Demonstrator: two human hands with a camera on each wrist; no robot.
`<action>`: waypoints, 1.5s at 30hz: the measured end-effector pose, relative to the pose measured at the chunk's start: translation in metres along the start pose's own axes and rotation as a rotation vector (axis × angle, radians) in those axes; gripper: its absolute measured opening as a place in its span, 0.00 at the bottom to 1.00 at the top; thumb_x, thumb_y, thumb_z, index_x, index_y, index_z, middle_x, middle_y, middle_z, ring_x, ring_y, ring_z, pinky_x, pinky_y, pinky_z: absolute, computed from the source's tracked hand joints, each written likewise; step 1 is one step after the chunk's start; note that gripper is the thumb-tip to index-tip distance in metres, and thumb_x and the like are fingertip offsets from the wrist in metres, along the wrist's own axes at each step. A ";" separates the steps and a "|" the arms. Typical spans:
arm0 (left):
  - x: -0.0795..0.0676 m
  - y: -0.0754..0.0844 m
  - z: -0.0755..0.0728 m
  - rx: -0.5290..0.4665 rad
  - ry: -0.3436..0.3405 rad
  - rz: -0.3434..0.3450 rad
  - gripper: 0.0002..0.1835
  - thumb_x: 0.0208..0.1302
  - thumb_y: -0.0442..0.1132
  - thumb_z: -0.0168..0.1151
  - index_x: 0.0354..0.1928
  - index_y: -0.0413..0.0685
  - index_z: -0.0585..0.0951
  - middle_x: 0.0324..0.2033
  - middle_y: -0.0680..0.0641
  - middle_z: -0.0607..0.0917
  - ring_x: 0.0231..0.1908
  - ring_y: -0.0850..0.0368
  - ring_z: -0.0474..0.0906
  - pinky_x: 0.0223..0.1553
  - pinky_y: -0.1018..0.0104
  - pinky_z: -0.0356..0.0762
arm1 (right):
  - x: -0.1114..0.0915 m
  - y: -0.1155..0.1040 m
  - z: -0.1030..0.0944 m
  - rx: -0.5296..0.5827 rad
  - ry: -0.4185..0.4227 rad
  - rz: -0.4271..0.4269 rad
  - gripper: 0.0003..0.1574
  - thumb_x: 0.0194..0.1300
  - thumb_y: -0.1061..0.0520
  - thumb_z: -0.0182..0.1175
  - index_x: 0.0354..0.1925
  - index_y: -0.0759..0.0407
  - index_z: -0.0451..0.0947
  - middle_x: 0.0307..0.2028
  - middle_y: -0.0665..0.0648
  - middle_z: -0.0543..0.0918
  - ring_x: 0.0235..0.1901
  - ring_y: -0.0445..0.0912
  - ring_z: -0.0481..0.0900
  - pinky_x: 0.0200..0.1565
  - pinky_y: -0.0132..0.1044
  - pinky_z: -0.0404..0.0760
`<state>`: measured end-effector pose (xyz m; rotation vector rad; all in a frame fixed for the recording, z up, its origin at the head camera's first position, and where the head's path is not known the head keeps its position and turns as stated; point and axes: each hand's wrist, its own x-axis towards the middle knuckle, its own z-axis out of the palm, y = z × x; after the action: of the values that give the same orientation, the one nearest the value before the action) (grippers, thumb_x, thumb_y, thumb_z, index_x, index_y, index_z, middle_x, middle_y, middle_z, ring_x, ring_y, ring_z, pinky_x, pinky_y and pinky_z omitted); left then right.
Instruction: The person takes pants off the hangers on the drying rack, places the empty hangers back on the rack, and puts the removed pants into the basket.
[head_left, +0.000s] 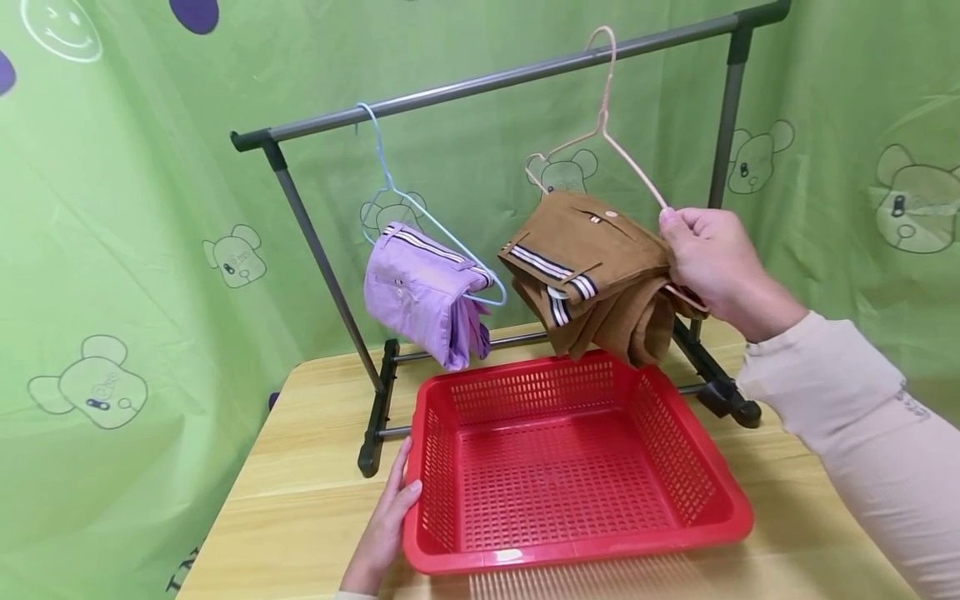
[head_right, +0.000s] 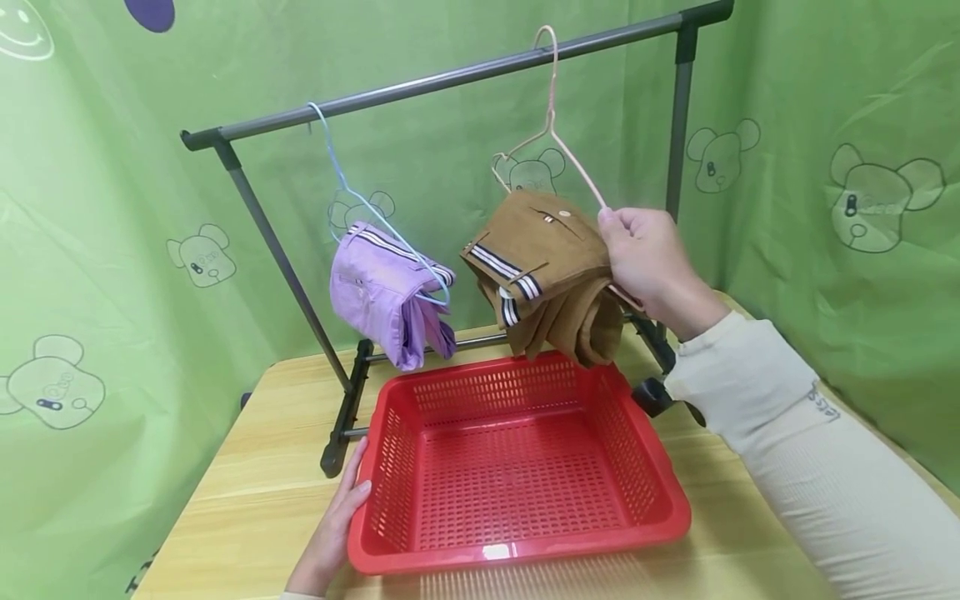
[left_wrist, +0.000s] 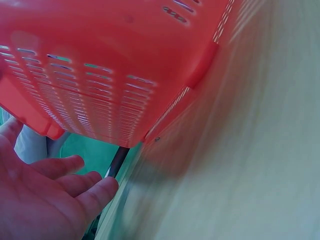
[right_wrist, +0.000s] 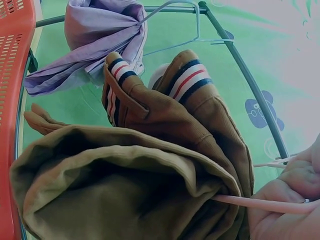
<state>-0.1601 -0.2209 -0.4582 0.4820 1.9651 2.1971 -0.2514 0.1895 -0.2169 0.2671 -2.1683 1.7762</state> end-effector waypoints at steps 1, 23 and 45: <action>0.000 0.000 0.000 0.004 0.003 -0.003 0.35 0.77 0.41 0.39 0.77 0.58 0.36 0.70 0.26 0.49 0.57 0.31 0.70 0.49 0.47 0.77 | 0.000 0.000 0.000 0.003 0.003 -0.002 0.25 0.76 0.50 0.45 0.23 0.59 0.70 0.12 0.44 0.62 0.10 0.38 0.59 0.11 0.33 0.58; 0.000 0.000 0.000 0.006 0.006 -0.021 0.35 0.77 0.42 0.40 0.77 0.59 0.36 0.71 0.27 0.49 0.57 0.30 0.70 0.50 0.47 0.77 | -0.003 -0.002 -0.004 0.076 0.036 -0.013 0.22 0.76 0.51 0.47 0.27 0.58 0.76 0.13 0.45 0.62 0.10 0.38 0.58 0.11 0.33 0.56; -0.001 0.002 0.000 0.020 0.016 -0.009 0.35 0.77 0.41 0.40 0.77 0.56 0.36 0.71 0.27 0.47 0.59 0.30 0.68 0.51 0.49 0.76 | -0.010 -0.008 -0.007 0.171 0.005 -0.012 0.20 0.75 0.52 0.49 0.29 0.61 0.78 0.12 0.46 0.64 0.10 0.39 0.58 0.11 0.34 0.54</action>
<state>-0.1589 -0.2211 -0.4563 0.4588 1.9946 2.1852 -0.2386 0.1943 -0.2122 0.3151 -2.0092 1.9564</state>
